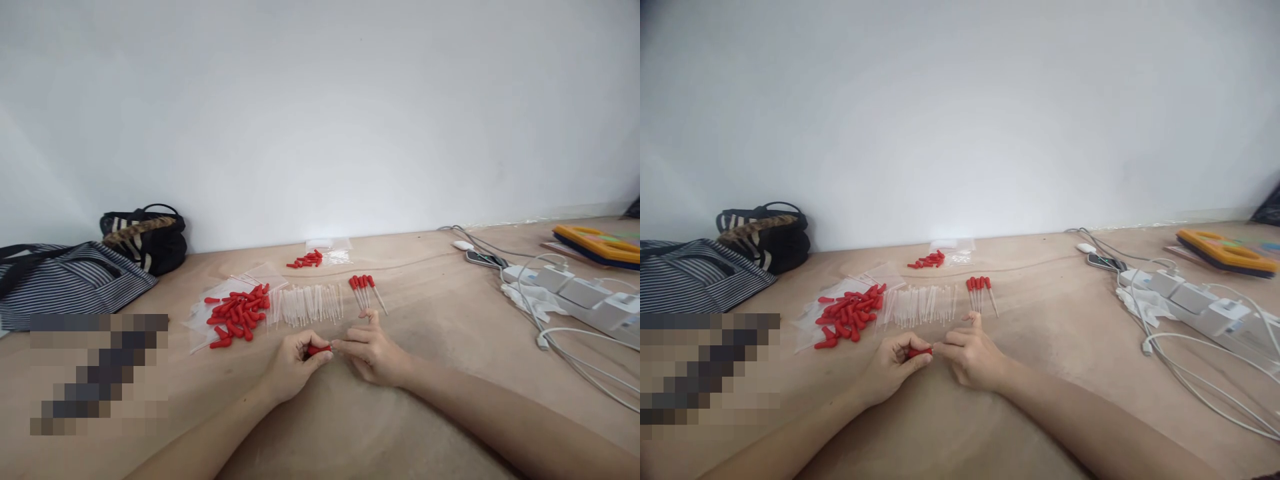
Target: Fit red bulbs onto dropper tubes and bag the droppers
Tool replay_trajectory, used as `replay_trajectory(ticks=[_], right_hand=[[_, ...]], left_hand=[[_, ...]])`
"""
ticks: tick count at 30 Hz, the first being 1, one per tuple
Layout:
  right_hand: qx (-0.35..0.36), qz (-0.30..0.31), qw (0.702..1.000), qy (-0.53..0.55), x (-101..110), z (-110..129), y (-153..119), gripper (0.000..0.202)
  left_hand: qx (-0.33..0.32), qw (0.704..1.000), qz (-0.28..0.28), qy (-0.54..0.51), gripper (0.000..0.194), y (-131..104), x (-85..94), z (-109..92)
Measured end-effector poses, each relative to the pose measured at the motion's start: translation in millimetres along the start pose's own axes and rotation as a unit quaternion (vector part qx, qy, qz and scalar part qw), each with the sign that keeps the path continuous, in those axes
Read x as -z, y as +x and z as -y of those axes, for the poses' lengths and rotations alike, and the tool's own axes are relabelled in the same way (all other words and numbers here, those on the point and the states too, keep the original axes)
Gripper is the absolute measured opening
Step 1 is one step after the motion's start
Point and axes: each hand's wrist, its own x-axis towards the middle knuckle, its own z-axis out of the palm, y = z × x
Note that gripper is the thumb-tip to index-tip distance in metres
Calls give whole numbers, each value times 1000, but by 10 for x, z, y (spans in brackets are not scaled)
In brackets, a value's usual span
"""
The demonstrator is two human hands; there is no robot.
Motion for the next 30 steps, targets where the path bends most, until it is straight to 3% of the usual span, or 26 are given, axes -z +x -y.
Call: replay_trajectory(ticks=[5, 15, 19, 21, 23, 26, 28, 30], right_hand=[[-65, -43, 996, 36, 1, -90, -30, 15], [-74, -48, 994, 58, -22, -51, -13, 20], [-75, -30, 996, 35, 27, -58, 11, 18], [-96, -29, 995, 4, 86, -130, 10, 17], [-168, -57, 983, -42, 159, -267, -12, 20], [-361, -108, 918, -123, 260, -553, -82, 26], [-471, -91, 864, -154, 295, -729, -134, 29], [-530, -54, 831, -160, 296, -841, -168, 29]], left_hand=[[15, 1000, -17, 3, 11, 6, 40, -36], [16, 1000, -24, 7, 14, -9, 22, -36], [-2, 998, -3, 61, 15, -13, 53, -43], [-31, 990, -7, 134, 28, -11, 137, -56], [-67, 967, -43, 243, 42, 2, 290, -73], [-101, 913, -113, 379, 30, 43, 615, -89], [-95, 886, -120, 437, 21, 67, 836, -85], [-72, 871, -106, 475, 19, 75, 1012, -76]])
